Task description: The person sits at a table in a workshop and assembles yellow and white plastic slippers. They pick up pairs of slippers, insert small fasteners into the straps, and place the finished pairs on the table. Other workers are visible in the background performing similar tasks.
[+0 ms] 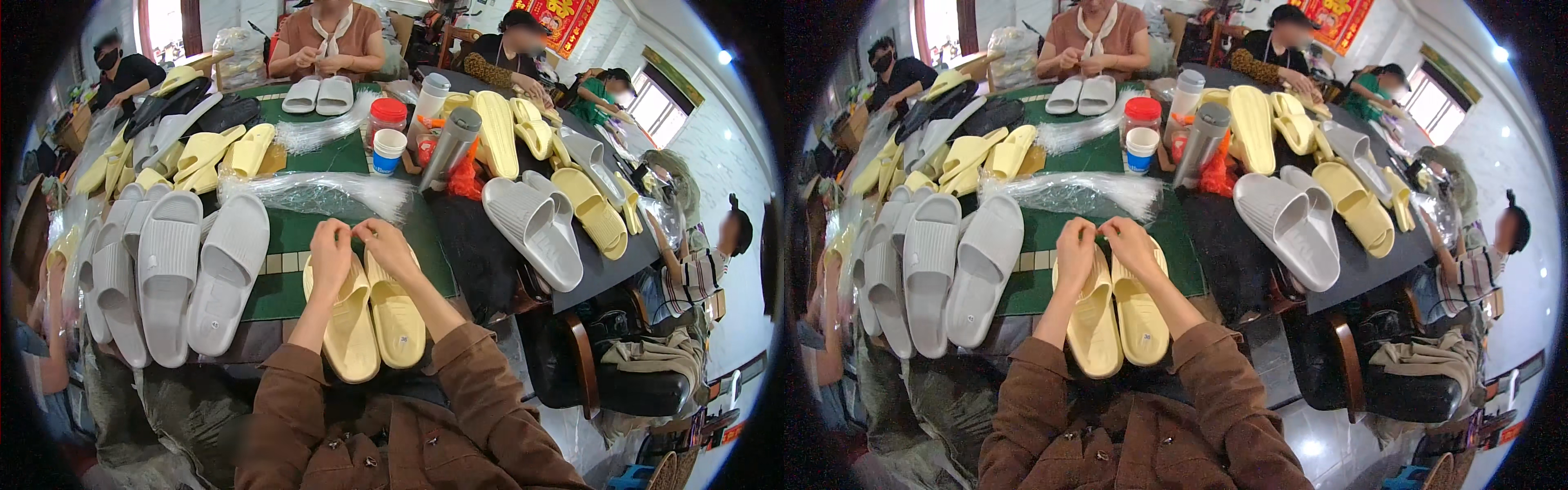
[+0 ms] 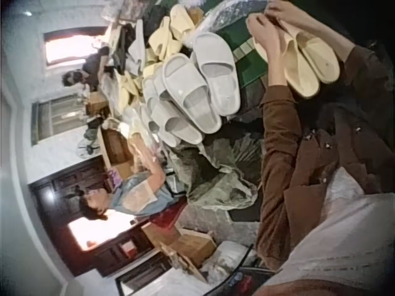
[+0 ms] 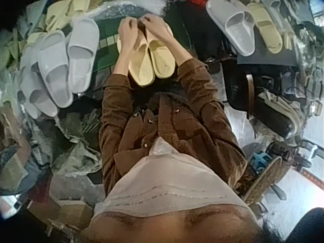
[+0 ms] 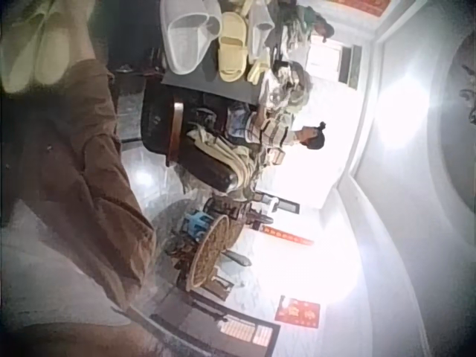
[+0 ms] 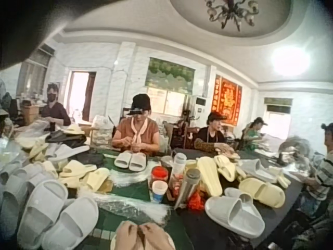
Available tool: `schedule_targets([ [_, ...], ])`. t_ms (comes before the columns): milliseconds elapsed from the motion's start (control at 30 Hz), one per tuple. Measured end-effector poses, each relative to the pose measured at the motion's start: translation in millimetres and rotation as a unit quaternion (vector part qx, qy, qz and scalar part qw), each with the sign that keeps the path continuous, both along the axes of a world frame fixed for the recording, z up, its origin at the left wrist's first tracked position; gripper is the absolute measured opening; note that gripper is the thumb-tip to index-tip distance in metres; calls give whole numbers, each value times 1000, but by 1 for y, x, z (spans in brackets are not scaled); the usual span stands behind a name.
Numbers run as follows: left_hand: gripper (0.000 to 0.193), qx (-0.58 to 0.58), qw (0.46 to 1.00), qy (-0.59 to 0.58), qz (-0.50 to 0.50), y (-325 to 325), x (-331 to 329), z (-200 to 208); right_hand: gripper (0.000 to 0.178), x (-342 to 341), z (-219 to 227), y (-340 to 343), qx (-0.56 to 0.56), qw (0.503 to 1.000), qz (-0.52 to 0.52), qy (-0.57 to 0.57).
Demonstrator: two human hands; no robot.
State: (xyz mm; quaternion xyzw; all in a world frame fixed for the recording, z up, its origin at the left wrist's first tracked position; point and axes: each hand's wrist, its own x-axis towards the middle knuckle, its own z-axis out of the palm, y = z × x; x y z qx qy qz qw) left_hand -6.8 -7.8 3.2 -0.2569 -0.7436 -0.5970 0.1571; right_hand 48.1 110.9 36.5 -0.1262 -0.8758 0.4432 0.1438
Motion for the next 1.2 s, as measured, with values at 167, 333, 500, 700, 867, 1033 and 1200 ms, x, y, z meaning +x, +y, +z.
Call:
schedule_targets([
  [167,16,20,991,-129,-38,-4,4,10,24,5,5,-4,-107,994,7,19],
  [333,14,-32,994,-91,-55,0,7,11,21,2,-12,3,-121,989,-12,87],
  [500,10,16,994,-106,-29,-4,8,15,18,-1,-15,8,-285,950,-65,109],
  [700,10,28,994,-100,-40,-1,8,15,22,-3,-27,10,-179,959,-107,193],
  [867,10,-18,995,-76,-59,-1,7,12,21,4,-16,1,-95,991,-11,96],
  [1033,10,3,992,-110,-58,0,9,15,18,8,-14,3,-196,968,-93,126],
  [1200,9,-18,993,-93,-77,2,5,8,18,3,-30,10,-239,939,-151,198],
])
